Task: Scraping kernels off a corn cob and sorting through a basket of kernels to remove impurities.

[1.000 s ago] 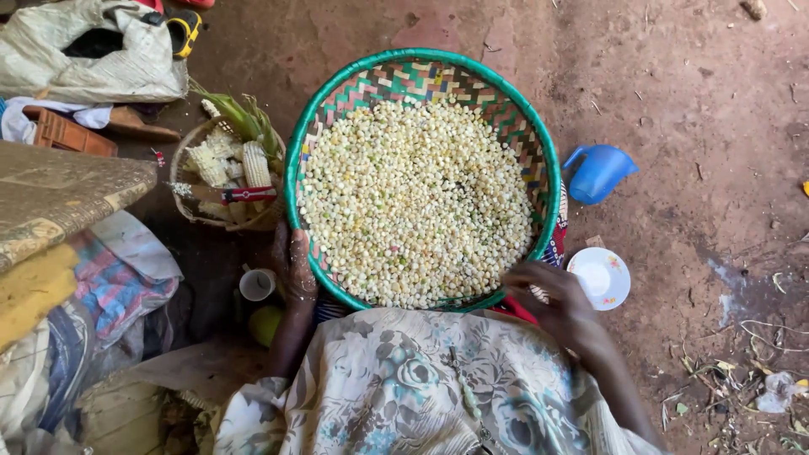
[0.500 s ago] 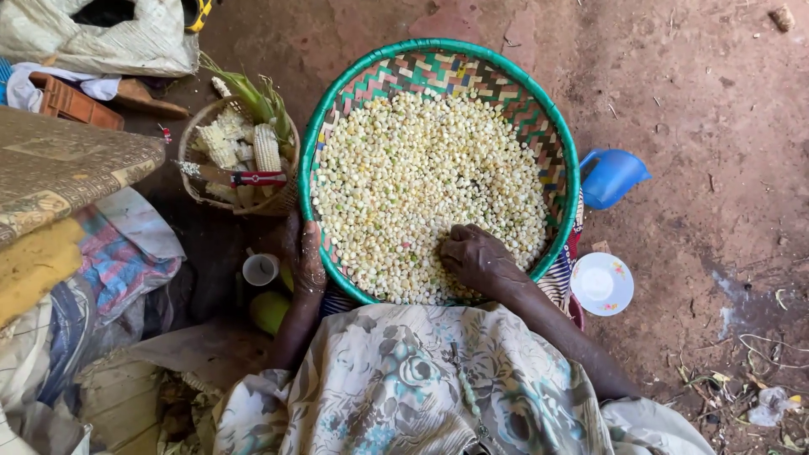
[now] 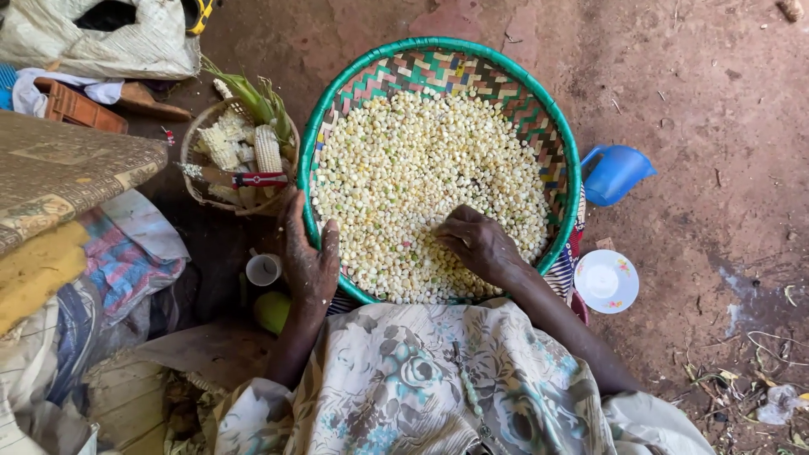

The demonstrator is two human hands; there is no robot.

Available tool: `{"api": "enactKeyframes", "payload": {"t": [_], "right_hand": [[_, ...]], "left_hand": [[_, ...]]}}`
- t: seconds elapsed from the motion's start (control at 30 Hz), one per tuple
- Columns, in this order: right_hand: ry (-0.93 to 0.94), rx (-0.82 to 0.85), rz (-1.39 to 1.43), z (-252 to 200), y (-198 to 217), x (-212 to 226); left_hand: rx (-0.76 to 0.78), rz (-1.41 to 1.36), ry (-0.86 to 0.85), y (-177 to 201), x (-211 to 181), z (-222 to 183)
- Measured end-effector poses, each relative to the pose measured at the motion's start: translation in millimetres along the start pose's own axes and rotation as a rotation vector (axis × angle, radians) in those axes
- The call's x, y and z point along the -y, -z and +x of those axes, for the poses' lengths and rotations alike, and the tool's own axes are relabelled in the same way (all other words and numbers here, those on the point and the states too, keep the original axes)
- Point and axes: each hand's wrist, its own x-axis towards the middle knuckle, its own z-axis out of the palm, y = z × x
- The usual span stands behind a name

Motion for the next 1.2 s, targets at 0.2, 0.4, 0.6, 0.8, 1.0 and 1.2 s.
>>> {"api": "enactKeyframes", "payload": {"t": [0.2, 0.4, 0.6, 0.8, 1.0, 1.2], "right_hand": [[0.118, 0.040, -0.106, 7, -10, 8], [-0.012, -0.014, 0.087, -17, -11, -35], [0.085, 0.053, 0.191, -12, -3, 19], [0.241, 0.093, -0.056, 1, -29, 43], [0.254, 0.139, -0.111, -1, -55, 9], [-0.042, -0.112, 0.191, -38, 17, -10]], "left_hand": [[0.035, -0.095, 0.047, -9, -1, 1], [0.036, -0.108, 0.055, -14, 18, -7], [0.047, -0.229, 0.106, -13, 3, -1], [0.042, -0.207, 0.105, -13, 11, -3], [0.035, -0.259, 0.114, -12, 7, -5], [0.025, -0.279, 0.097, -11, 8, -4]]}}
